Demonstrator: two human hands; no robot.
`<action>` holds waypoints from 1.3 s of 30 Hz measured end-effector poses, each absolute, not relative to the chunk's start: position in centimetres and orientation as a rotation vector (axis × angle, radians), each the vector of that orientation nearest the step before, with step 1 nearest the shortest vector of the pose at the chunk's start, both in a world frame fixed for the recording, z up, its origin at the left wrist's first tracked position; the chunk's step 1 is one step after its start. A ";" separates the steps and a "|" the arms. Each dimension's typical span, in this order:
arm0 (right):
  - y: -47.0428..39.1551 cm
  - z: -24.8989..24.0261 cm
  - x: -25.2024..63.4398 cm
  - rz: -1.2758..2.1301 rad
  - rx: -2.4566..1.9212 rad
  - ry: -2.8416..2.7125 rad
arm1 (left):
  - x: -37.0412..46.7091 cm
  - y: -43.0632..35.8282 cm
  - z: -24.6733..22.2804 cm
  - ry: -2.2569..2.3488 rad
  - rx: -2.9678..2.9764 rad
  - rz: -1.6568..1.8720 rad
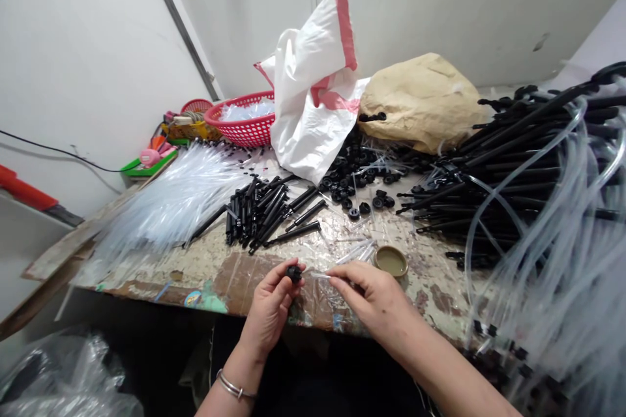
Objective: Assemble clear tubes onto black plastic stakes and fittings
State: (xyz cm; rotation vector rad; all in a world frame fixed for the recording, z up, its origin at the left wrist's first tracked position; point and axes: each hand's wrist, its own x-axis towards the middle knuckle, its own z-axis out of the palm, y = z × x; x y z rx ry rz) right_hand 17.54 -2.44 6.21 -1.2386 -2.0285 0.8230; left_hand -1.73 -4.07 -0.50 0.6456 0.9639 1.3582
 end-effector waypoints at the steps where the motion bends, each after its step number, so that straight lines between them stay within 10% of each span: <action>1: -2.3 6.0 17.1 0.823 -1.222 -2.030 | -1.8 -4.1 -0.6 0.953 0.647 1.355; 39: -2.4 5.6 15.7 0.679 -1.316 -2.367 | -2.2 -4.2 -0.8 0.899 0.635 1.274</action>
